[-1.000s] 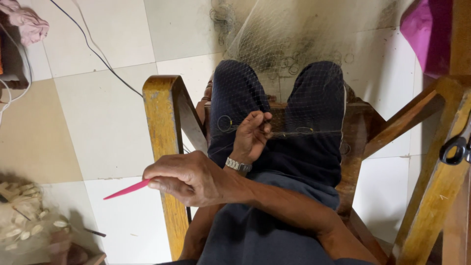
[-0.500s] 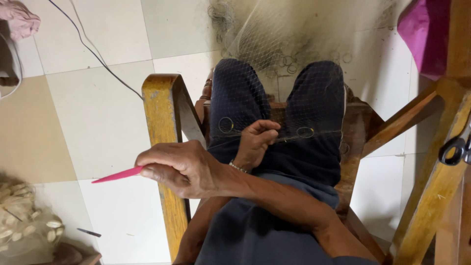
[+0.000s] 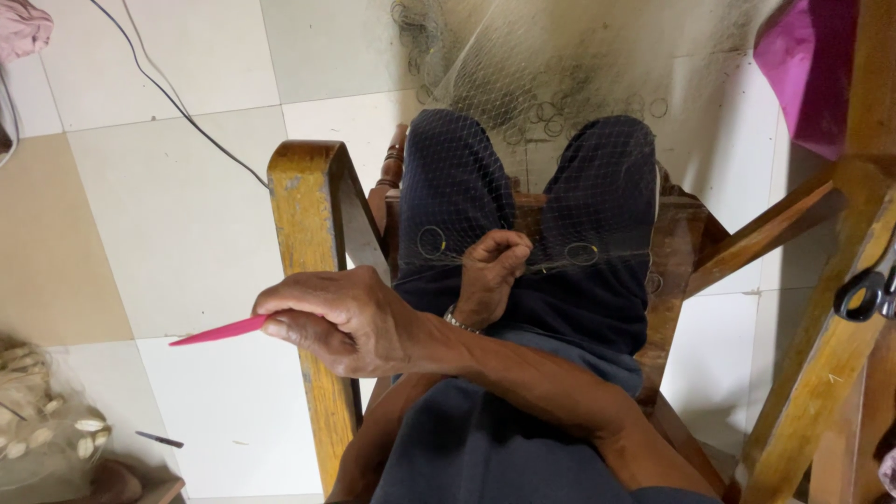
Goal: Repairing or weaving a fishing net using a pink shuttle and scissors
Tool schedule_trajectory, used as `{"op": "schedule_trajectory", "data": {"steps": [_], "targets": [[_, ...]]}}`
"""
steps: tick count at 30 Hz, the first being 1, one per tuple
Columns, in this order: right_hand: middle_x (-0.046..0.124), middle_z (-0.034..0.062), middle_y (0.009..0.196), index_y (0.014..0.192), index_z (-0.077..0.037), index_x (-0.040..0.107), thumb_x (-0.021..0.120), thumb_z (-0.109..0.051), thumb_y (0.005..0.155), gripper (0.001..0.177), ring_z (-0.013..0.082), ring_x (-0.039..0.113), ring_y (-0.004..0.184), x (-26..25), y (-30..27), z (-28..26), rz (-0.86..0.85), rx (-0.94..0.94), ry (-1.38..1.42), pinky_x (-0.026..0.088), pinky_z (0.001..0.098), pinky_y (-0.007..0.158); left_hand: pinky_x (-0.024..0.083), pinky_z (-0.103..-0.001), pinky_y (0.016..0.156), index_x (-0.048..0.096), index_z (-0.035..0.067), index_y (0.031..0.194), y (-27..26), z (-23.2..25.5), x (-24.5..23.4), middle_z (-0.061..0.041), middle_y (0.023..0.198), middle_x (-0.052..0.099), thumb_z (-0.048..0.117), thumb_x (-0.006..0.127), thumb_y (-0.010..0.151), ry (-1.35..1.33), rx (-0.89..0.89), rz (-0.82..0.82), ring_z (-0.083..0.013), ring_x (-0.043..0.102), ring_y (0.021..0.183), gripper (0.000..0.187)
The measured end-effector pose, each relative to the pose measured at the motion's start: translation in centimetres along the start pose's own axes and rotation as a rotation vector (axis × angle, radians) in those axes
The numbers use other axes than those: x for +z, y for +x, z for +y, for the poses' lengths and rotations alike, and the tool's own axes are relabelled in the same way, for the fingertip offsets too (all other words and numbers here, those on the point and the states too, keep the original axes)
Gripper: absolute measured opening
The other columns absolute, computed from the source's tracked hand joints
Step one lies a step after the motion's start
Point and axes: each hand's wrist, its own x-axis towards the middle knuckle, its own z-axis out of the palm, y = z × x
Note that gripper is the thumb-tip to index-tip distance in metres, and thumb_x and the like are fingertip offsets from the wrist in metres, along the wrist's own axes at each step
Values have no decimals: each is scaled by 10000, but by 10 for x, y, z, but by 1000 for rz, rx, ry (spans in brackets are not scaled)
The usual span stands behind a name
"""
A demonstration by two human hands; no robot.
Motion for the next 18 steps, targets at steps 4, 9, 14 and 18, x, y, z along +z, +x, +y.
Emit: {"op": "schedule_trajectory", "data": {"steps": [4, 9, 14, 18], "targets": [[616, 82, 787, 1067, -53, 604, 502, -80, 950, 157, 131, 582, 618, -4, 2, 3, -11, -3, -4, 483, 247, 545, 378, -173, 506, 619, -8, 859, 1, -4, -1, -108, 801, 608, -53, 671, 767, -4, 28, -2, -70, 453, 605, 115], [619, 90, 788, 1069, -48, 601, 488, -82, 952, 167, 122, 573, 616, -7, 3, 8, -5, -9, -9, 479, 239, 547, 384, -189, 496, 622, -23, 866, 2, -16, -9, -117, 791, 610, -32, 672, 789, -37, 18, 31, -74, 431, 580, 92], [633, 89, 816, 1071, -55, 601, 498, -95, 951, 163, 179, 627, 661, -6, 2, 8, -23, 5, -22, 496, 259, 557, 383, -185, 510, 627, -16, 858, 3, -14, -6, -112, 795, 620, -45, 673, 775, -49, 15, 66, -68, 454, 601, 99], [623, 92, 809, 1071, -55, 601, 490, -87, 954, 165, 152, 601, 650, -3, 2, 6, -15, 2, -19, 488, 260, 558, 386, -188, 521, 628, -8, 855, 3, -14, -7, -119, 800, 617, -57, 665, 772, -60, 31, 49, -72, 456, 612, 103]]}}
